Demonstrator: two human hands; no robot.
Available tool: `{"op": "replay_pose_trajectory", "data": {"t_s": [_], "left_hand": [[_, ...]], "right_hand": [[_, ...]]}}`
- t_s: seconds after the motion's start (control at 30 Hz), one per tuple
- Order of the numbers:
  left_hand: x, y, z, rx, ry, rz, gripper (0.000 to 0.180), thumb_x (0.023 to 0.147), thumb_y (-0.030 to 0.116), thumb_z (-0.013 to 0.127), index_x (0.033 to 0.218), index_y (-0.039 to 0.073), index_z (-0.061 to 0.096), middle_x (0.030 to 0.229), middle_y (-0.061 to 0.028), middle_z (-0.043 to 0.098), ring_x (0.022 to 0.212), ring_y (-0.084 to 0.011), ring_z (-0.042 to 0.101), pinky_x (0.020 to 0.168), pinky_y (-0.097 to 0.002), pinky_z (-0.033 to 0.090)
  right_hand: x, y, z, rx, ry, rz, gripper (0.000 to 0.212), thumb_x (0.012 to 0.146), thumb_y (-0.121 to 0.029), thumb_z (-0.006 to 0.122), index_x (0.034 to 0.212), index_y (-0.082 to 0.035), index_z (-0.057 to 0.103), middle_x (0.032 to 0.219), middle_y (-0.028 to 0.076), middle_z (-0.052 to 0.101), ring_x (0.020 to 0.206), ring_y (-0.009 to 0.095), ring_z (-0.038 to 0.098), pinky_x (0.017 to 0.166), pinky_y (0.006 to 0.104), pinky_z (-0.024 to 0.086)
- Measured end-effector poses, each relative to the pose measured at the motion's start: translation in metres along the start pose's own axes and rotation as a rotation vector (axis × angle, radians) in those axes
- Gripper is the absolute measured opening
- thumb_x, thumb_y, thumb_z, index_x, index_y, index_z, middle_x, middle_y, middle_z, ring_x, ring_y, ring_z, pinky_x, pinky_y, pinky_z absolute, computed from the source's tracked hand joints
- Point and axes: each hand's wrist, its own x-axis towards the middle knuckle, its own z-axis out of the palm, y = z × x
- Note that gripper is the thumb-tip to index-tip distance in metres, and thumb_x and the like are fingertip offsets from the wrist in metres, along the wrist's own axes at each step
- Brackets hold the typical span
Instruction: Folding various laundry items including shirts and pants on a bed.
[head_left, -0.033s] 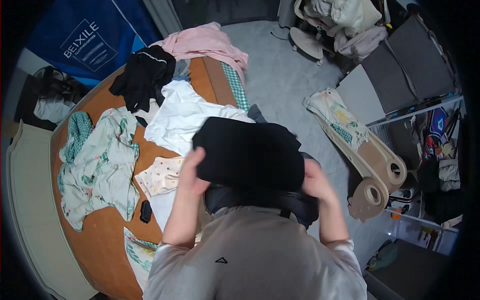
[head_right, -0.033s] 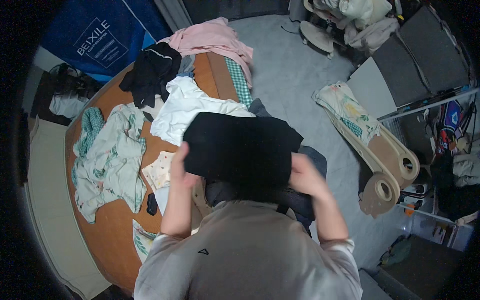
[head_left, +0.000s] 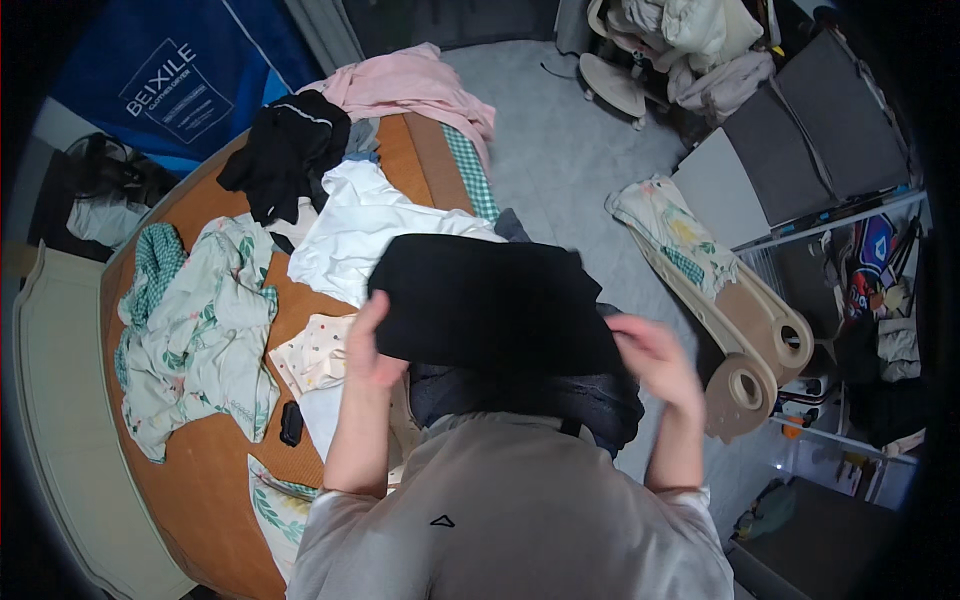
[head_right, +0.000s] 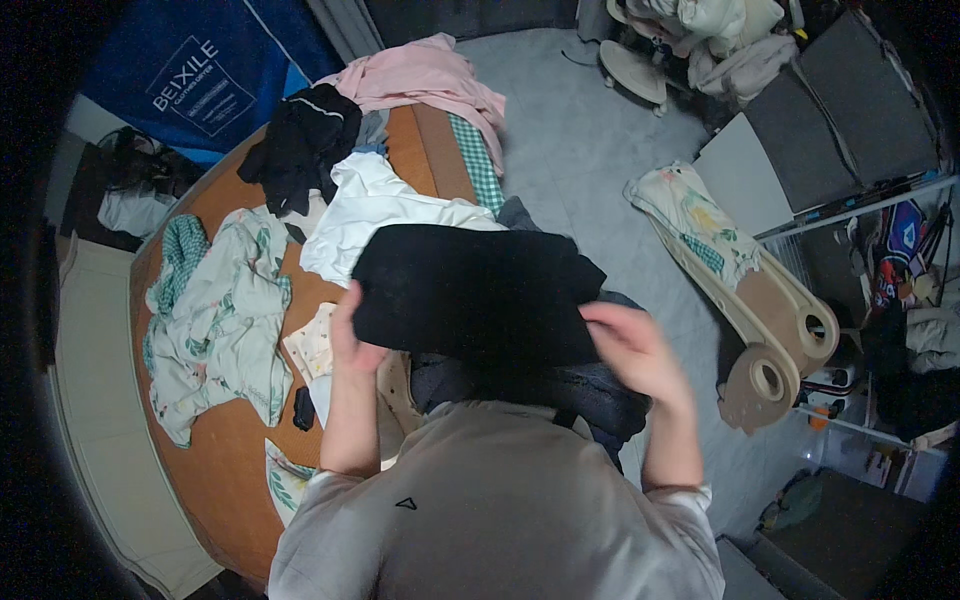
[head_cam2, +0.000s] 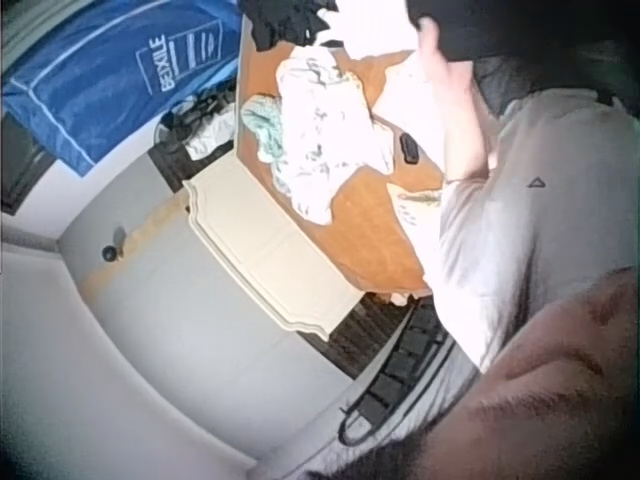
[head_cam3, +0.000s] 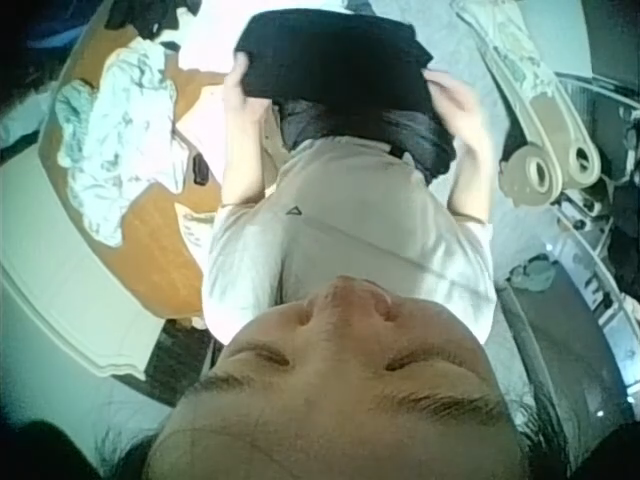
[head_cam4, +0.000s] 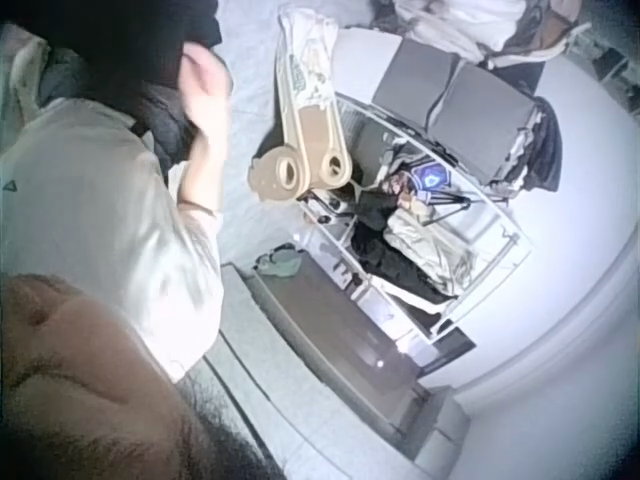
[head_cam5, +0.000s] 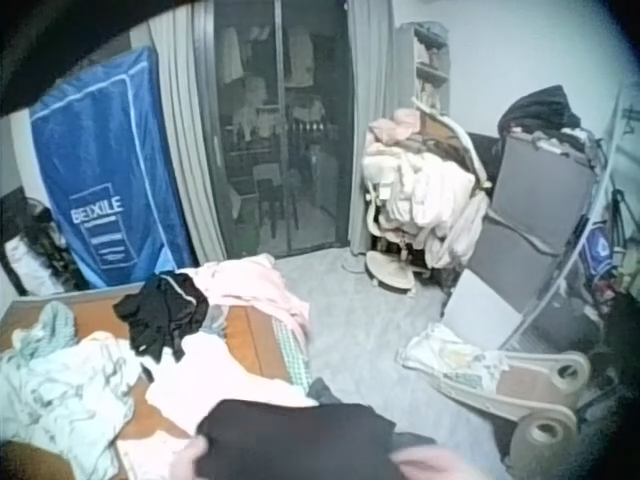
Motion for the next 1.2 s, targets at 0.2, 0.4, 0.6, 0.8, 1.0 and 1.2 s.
{"op": "replay_pose_trajectory", "data": {"t_s": [0.2, 0.4, 0.6, 0.8, 1.0, 1.2], "left_hand": [[-0.003, -0.023, 0.028, -0.087, -0.226, -0.046, 0.072, 0.07, -0.003, 0.057, 0.14, -0.002, 0.039, 0.132, -0.0257, 0.052, 0.115, -0.0385, 0.058, 0.095, -0.0457, 0.051], [-0.016, -0.08, 0.112, 1.28, -0.982, -0.282, 0.078, 0.085, 0.023, 0.074, 0.14, -0.008, 0.027, 0.114, -0.0107, 0.053, 0.108, -0.0137, 0.046, 0.092, -0.0274, 0.041], [0.001, -0.089, 0.122, 1.071, -1.195, -0.842, 0.1, 0.084, 0.044, 0.071, 0.134, -0.025, 0.019, 0.113, -0.0317, 0.053, 0.108, -0.03, 0.054, 0.091, -0.0342, 0.044], [-0.01, -0.114, 0.106, 1.227, -1.284, -0.372, 0.105, 0.08, 0.05, 0.069, 0.133, -0.025, 0.02, 0.103, -0.0299, 0.056, 0.097, -0.0303, 0.058, 0.08, -0.0357, 0.047], [-0.006, -0.108, 0.115, 1.343, -1.276, -0.317, 0.101, 0.083, 0.05, 0.068, 0.132, -0.025, 0.022, 0.098, -0.0311, 0.056, 0.09, -0.0325, 0.06, 0.076, -0.0365, 0.048], [-0.004, -0.11, 0.124, 1.177, -1.413, -0.543, 0.105, 0.082, 0.051, 0.07, 0.136, -0.024, 0.019, 0.116, -0.0368, 0.051, 0.109, -0.0368, 0.055, 0.092, -0.0363, 0.044]], "right_hand": [[-0.052, -0.076, -0.047, -0.477, -0.22, 0.0, 0.022, 0.085, -0.012, 0.068, 0.105, -0.002, 0.071, 0.083, 0.012, 0.065, 0.077, 0.02, 0.063, 0.065, 0.0297, 0.046], [0.02, -0.006, 0.065, 0.478, -0.116, 0.223, 0.036, 0.096, -0.013, 0.051, 0.128, 0.003, 0.052, 0.116, 0.015, 0.06, 0.11, 0.025, 0.058, 0.099, 0.033, 0.045], [0.032, 0.008, 0.072, 0.561, -0.152, 0.262, 0.035, 0.095, -0.013, 0.052, 0.127, 0.003, 0.053, 0.116, 0.015, 0.06, 0.11, 0.025, 0.058, 0.099, 0.0329, 0.045], [0.04, 0.01, 0.072, 0.649, -0.15, 0.295, 0.035, 0.095, -0.012, 0.052, 0.127, 0.002, 0.053, 0.117, 0.014, 0.06, 0.11, 0.024, 0.058, 0.098, 0.0329, 0.046], [0.046, 0.015, 0.066, 0.741, -0.115, 0.323, 0.034, 0.094, -0.011, 0.053, 0.126, 0.002, 0.054, 0.118, 0.014, 0.06, 0.11, 0.023, 0.059, 0.097, 0.0329, 0.047], [0.046, 0.015, 0.061, 0.832, -0.097, 0.349, 0.033, 0.094, -0.01, 0.054, 0.125, 0.001, 0.055, 0.12, 0.013, 0.06, 0.11, 0.023, 0.059, 0.096, 0.0328, 0.048]]}}
